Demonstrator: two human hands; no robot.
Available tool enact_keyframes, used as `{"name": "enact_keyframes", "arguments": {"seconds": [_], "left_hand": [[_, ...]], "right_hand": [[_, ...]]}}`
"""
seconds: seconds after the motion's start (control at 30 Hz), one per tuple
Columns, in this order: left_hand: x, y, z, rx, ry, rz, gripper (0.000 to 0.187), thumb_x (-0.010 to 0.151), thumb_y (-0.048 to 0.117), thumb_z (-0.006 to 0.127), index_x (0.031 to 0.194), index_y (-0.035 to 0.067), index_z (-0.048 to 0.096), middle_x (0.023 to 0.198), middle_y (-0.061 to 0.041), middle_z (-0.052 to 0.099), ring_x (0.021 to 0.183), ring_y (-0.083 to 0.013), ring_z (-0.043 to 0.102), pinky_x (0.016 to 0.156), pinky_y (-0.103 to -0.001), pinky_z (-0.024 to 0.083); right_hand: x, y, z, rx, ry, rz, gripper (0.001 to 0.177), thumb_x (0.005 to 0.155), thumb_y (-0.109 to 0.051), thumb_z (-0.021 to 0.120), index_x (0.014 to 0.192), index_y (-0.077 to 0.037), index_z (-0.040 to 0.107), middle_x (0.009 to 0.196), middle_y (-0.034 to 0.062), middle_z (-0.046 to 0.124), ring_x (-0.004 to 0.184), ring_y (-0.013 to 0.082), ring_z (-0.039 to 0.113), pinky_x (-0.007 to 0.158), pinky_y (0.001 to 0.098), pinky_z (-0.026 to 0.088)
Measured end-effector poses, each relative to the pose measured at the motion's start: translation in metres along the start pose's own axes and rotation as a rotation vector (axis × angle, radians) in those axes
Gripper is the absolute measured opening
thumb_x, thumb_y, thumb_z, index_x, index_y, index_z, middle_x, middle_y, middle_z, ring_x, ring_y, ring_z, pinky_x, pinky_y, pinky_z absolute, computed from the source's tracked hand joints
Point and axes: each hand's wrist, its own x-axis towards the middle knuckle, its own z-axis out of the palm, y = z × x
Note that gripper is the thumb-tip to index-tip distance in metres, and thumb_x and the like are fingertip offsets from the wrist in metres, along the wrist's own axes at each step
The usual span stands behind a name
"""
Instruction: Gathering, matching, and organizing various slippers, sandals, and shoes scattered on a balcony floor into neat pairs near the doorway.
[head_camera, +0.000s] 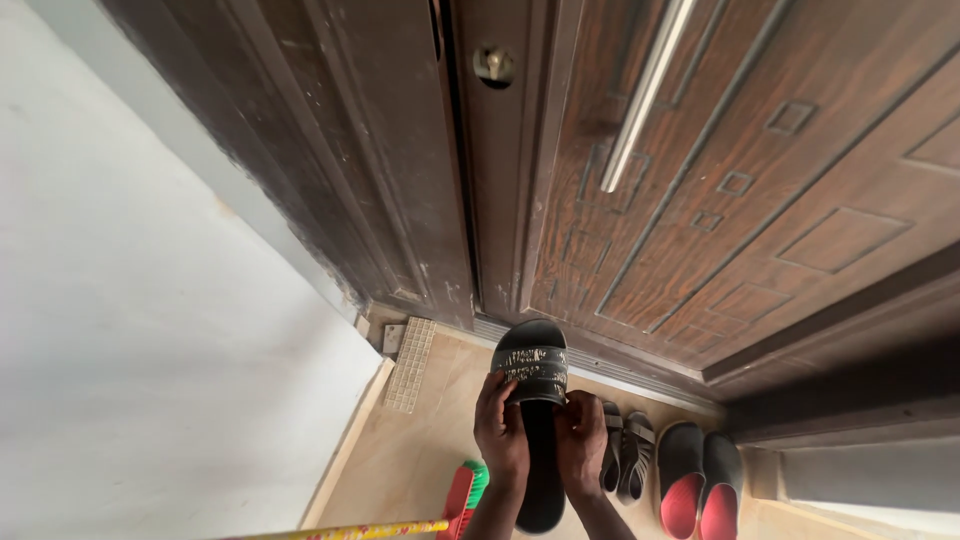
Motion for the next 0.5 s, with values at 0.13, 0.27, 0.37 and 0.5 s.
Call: {"name": "enact_keyframes", "arguments": {"seconds": [0.13,0.27,0.37,0.5], "left_hand": [[-0.011,-0.037,0.017,0.006,0.013,0.031,0.042,0.083,-0.006,0.059,0.121,0.008,0.07,0.137,-0.013,0.066,0.128,-0.0324,0.062,0.107,-0.041,0.05],[-0.012,-0.068,0.038,-0.037,0.006,-0.039,0.043,0.081,-0.006,0.058,0.118,0.008,0.072,0.137,-0.013,0.067,0.129,-0.0329,0.062,0.107,-0.042,0.05],[-0.013,-0.087,0.051,-0.017,0.013,-0.025,0.041,0.081,-0.005,0.06,0.117,0.009,0.072,0.136,-0.012,0.067,0.128,-0.0326,0.063,0.107,-0.041,0.05],[-0.018,-0.113,0.066,-0.028,0.019,-0.045,0.042,0.08,-0.005,0.059,0.117,0.009,0.072,0.136,-0.012,0.066,0.128,-0.0324,0.063,0.108,-0.042,0.049]], "right_hand": [[-0.001,0.037,0.015,0.036,-0.012,0.024,0.025,0.081,-0.003,0.066,0.106,-0.007,0.065,0.089,0.0088,0.064,0.077,0.0231,0.063,0.069,0.0356,0.052],[0.007,0.068,0.033,0.025,-0.026,0.094,0.028,0.08,-0.004,0.066,0.107,-0.007,0.064,0.087,0.0091,0.065,0.075,0.024,0.064,0.068,0.0362,0.053],[0.012,0.094,0.046,-0.056,-0.026,0.043,0.026,0.08,-0.005,0.067,0.106,-0.007,0.065,0.088,0.0102,0.066,0.076,0.0245,0.064,0.069,0.037,0.053],[0.014,0.124,0.063,0.013,-0.036,0.081,0.026,0.082,-0.006,0.066,0.107,-0.007,0.065,0.088,0.0103,0.066,0.075,0.0246,0.065,0.069,0.0371,0.053]]}}
